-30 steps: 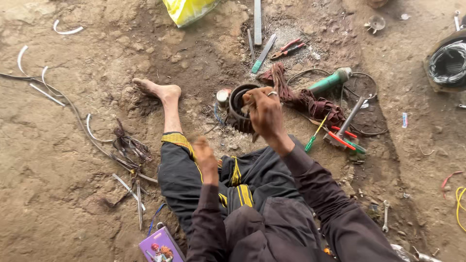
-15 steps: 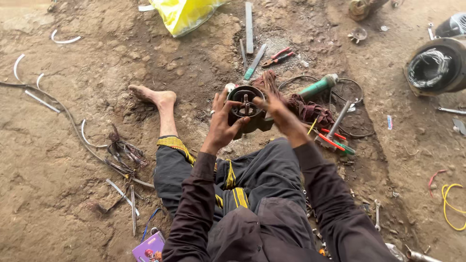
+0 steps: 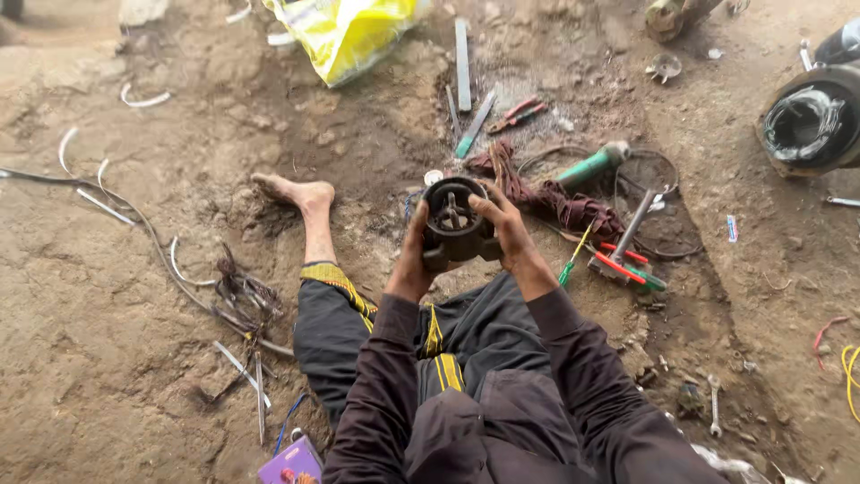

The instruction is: The person sits on the ground and repairs an electrical motor component. They use pliers to remove wires, a screwdriver to adjust internal parts, and a hammer to strike a wire bundle. The person then twists the wires together by hand.

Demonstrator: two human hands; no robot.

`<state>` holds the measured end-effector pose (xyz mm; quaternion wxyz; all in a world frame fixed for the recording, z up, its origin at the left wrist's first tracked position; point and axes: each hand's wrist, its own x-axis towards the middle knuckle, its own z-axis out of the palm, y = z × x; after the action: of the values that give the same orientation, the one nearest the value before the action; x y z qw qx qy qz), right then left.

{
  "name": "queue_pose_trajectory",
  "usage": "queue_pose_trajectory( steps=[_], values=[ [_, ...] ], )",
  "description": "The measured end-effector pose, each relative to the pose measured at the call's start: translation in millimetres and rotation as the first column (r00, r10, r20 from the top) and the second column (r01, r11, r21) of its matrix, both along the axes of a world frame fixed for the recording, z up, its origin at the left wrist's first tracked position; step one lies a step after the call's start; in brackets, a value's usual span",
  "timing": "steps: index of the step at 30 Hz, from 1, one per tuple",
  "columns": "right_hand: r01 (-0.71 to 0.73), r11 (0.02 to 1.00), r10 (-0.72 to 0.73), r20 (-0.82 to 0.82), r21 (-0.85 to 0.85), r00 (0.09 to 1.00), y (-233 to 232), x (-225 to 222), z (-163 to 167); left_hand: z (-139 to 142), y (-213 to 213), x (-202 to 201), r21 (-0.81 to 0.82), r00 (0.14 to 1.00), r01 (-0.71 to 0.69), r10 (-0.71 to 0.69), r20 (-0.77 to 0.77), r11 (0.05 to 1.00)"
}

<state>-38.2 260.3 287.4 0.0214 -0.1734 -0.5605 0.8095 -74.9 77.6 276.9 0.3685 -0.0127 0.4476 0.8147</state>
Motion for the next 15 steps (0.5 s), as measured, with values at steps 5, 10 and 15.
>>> queue_pose_trajectory(
  steps=[5, 10, 15],
  values=[
    [0.010, 1.000, -0.013, -0.102, -0.029, 0.995, 0, 3, 5, -13, 10, -10, -0.006, 0.984, -0.039, 0.038, -0.172, 0.999],
    [0.067, 0.997, -0.069, -0.051, -0.041, 0.996, 1, 2, 7, -3, 2, -23, -0.354, 0.829, -0.290, 0.050, -0.557, 0.889],
    [0.055, 0.998, -0.056, -0.070, -0.021, 0.996, 4, -3, 3, 44, 7, -30, -0.162, 0.108, -0.495, -0.124, -0.986, 0.854]
  ],
)
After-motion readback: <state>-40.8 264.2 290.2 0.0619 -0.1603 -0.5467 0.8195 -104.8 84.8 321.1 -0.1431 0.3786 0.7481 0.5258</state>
